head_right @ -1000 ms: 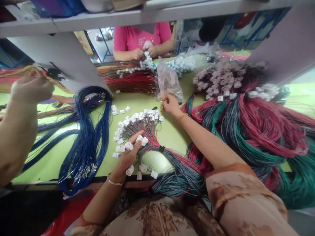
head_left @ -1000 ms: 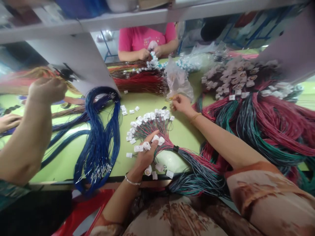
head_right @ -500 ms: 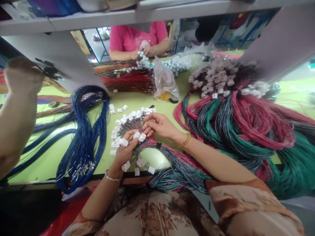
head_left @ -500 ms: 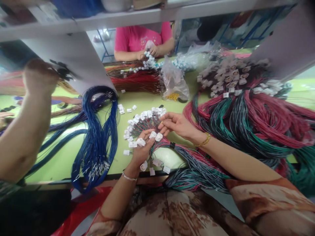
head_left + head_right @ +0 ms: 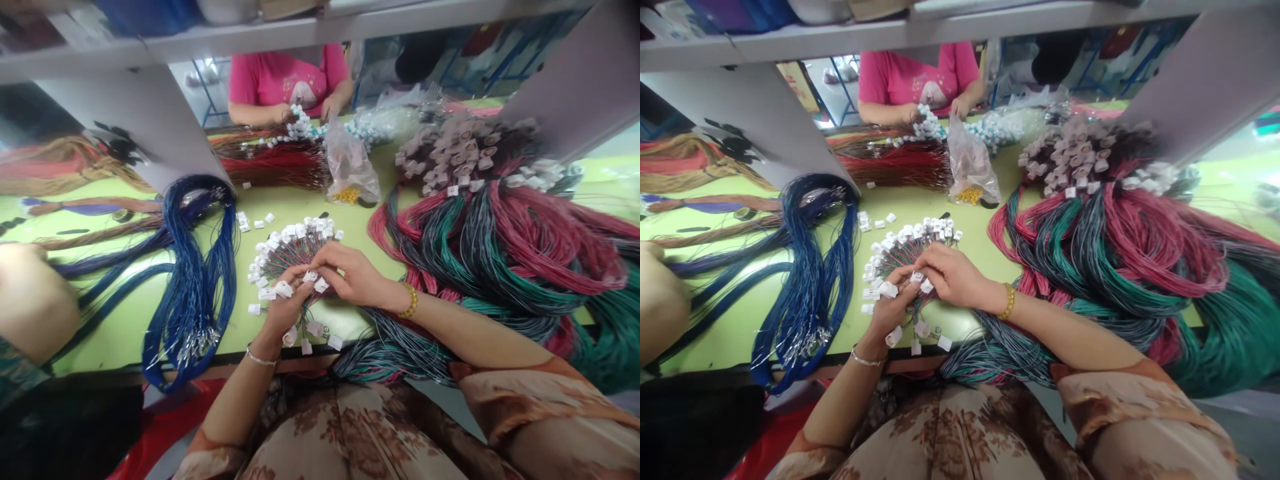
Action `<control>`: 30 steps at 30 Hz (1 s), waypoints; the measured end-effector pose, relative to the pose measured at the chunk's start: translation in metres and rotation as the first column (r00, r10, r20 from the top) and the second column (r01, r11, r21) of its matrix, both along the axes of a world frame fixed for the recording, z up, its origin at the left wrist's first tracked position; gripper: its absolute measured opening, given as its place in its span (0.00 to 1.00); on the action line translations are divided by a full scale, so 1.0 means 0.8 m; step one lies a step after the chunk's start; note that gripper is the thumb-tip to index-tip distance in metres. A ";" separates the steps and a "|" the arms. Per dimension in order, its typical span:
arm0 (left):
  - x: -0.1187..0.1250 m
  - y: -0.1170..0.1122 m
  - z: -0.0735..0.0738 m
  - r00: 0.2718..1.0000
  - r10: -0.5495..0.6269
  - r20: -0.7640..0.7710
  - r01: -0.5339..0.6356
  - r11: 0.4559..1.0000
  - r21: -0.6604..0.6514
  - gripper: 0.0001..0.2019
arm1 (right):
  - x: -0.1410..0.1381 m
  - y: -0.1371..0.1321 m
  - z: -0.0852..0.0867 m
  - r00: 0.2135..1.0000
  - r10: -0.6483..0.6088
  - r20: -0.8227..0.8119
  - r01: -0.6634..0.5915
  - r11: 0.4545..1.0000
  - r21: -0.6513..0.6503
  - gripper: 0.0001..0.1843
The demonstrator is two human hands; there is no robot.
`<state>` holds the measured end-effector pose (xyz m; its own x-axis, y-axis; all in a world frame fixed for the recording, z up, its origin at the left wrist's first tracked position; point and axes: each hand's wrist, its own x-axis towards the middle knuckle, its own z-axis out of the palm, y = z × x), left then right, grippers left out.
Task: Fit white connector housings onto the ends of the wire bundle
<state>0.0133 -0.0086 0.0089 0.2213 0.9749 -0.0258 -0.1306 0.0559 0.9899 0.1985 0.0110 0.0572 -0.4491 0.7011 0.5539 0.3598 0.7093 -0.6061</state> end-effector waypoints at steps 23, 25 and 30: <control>0.007 -0.011 0.006 0.938 0.283 -0.200 -0.250 0.952 0.174 0.14 | -0.017 -0.026 -0.014 0.975 -0.124 0.184 0.106 0.989 0.104 0.17; 0.005 -0.010 0.005 0.932 0.292 -0.216 -0.258 0.950 0.174 0.12 | -0.021 -0.035 -0.020 0.979 -0.099 0.180 0.075 0.988 0.131 0.21; -0.002 0.000 0.004 0.922 0.224 -0.315 -0.156 0.961 0.228 0.08 | -0.014 -0.022 -0.027 0.982 -0.075 0.173 0.092 0.992 -0.089 0.15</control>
<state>0.0118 -0.0088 0.0121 0.0433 0.9907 0.1287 0.2209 -0.1352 0.9659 0.1870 -0.0065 0.0354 -0.4680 0.7863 0.4033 0.5184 0.6139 -0.5953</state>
